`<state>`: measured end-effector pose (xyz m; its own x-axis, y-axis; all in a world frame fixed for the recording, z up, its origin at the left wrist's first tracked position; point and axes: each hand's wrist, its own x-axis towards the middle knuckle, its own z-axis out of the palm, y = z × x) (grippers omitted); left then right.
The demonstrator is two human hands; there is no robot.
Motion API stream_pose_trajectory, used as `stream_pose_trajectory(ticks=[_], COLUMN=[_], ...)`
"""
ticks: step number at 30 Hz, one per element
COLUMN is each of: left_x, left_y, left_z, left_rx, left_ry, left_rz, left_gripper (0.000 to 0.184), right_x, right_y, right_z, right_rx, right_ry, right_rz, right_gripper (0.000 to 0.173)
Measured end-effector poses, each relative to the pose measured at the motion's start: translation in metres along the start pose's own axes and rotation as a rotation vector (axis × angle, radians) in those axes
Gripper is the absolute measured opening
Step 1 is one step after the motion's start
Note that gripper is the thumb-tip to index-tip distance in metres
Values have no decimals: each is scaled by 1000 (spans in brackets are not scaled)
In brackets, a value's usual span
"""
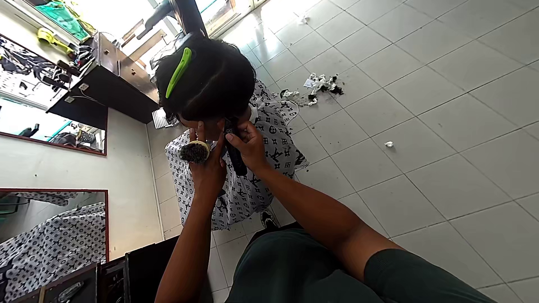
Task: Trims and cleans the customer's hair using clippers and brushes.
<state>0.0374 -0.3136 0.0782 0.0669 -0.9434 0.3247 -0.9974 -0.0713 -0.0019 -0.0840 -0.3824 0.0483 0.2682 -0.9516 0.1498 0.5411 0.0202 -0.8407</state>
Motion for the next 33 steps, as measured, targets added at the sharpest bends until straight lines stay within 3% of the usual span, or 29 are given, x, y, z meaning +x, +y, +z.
stream_pose_trajectory(ticks=[4,13,18,28,33], left_x=[1,2,0,1,-1], left_y=[0,0,-1,1,1], left_z=[1,1,1,0,1], left_rx=[-14,-39,-16,-23,-27], left_ry=[37,69,39,30,32], left_rz=[9,28,6,11,2], left_gripper=[65,73,53,77,50], right_x=[7,10,11,11,13], right_y=[0,3,1,3,-2], right_z=[1,1,-3,-3,-6], right_rx=[10,30,-38,-16,-79], right_ry=[-16,-8,-83,-31,-104], right_rz=[-17,-42,-29,-24,-3], right_gripper=[21,23,25,26,28])
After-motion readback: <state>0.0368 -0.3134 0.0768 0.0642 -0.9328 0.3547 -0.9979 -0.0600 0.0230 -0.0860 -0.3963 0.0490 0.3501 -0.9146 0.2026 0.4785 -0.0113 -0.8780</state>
